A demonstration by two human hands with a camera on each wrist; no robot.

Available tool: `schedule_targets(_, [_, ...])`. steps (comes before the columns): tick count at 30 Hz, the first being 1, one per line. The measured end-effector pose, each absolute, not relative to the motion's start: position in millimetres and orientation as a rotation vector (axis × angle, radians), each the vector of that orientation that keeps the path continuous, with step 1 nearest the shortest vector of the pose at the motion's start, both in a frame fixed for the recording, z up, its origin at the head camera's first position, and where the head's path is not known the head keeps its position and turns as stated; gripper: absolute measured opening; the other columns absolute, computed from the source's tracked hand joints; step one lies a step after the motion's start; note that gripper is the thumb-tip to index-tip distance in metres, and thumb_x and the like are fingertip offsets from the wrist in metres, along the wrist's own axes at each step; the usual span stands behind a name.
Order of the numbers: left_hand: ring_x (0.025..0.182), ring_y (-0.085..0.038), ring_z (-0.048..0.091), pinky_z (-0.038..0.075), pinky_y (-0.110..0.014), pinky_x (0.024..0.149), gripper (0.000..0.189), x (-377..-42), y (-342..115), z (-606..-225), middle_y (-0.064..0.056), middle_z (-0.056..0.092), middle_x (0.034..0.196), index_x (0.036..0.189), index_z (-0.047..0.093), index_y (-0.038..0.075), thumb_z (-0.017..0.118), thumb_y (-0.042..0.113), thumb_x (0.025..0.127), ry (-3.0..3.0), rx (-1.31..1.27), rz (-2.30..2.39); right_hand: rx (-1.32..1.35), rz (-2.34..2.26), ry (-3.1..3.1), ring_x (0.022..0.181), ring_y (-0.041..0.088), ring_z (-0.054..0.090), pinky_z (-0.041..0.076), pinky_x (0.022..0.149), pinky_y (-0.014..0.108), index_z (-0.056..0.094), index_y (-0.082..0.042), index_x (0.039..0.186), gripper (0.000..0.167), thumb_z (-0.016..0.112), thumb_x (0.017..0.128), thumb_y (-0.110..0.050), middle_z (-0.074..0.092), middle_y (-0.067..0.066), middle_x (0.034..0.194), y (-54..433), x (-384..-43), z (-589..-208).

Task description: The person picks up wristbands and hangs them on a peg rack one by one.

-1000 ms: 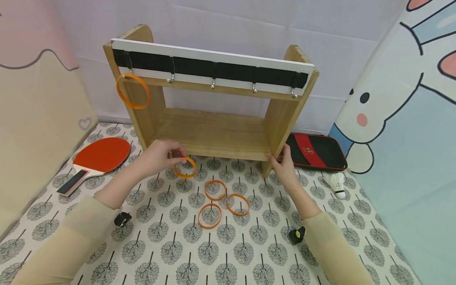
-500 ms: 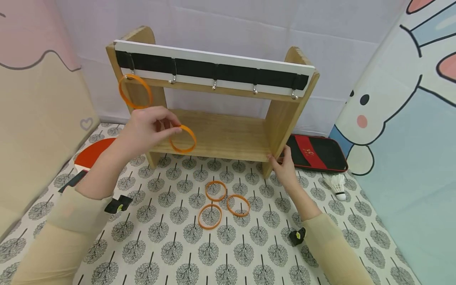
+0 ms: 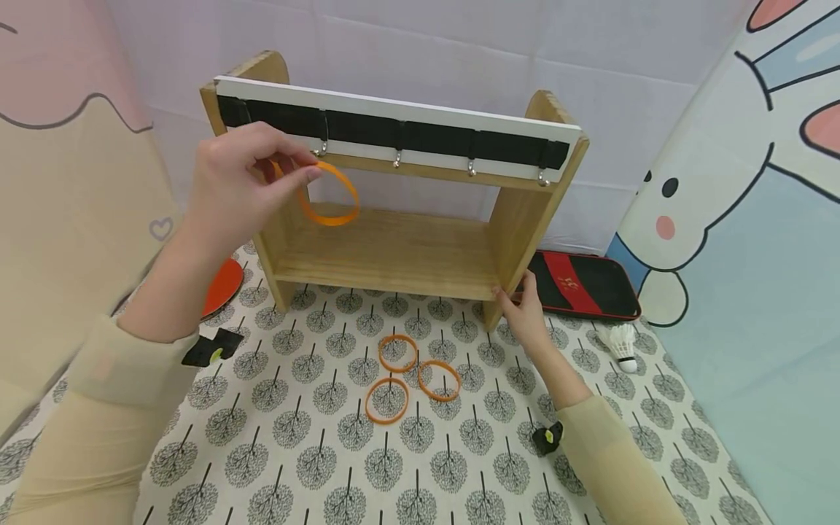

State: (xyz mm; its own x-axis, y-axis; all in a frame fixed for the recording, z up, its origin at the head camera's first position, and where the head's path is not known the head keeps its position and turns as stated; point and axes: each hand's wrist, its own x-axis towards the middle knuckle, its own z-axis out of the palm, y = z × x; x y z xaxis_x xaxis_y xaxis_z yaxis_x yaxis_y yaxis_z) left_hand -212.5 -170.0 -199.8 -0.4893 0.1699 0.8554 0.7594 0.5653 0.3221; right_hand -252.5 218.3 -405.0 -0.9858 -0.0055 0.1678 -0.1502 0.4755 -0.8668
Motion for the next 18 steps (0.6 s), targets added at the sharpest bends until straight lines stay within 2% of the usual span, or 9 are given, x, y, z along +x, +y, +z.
schedule_targets(7, [0.067, 0.004, 0.05, 0.041, -0.01, 0.06, 0.013, -217.6, -169.2, -191.1, 0.016, 0.057, 0.075, 0.086, 0.074, 0.001, 0.075, 0.013, 0.081, -1.981, -0.528, -0.935, 0.155, 1.566, -2.573, 0.112, 0.033, 0.054, 0.052, 0.083, 0.046, 0.015, -0.021, 0.147, 0.063, 0.051, 0.097, -0.034, 0.042, 0.017, 0.133, 219.9, -253.9, -406.3])
schedule_targets(12, [0.067, 0.004, 0.049, 0.041, -0.01, 0.061, 0.016, -224.9, -171.8, -191.6, 0.005, 0.061, 0.075, 0.086, 0.075, 0.003, 0.073, 0.018, 0.083, -1.985, -0.5, -0.87, 0.156, 1.573, -2.568, 0.113, 0.033, 0.053, 0.052, 0.083, 0.048, 0.016, -0.019, 0.147, 0.063, 0.052, 0.097, -0.032, 0.04, 0.016, 0.135, 218.9, -252.8, -404.5])
schedule_targets(18, [0.068, 0.008, 0.047, 0.04, -0.007, 0.063, 0.016, -231.6, -173.8, -193.5, -0.007, 0.069, 0.079, 0.088, 0.075, 0.003, 0.071, 0.018, 0.084, -2.078, -0.499, -0.782, 0.138, 1.567, -2.575, 0.113, 0.033, 0.054, 0.052, 0.082, 0.044, 0.017, -0.019, 0.146, 0.062, 0.053, 0.096, -0.031, 0.042, 0.017, 0.132, 218.2, -252.8, -403.4])
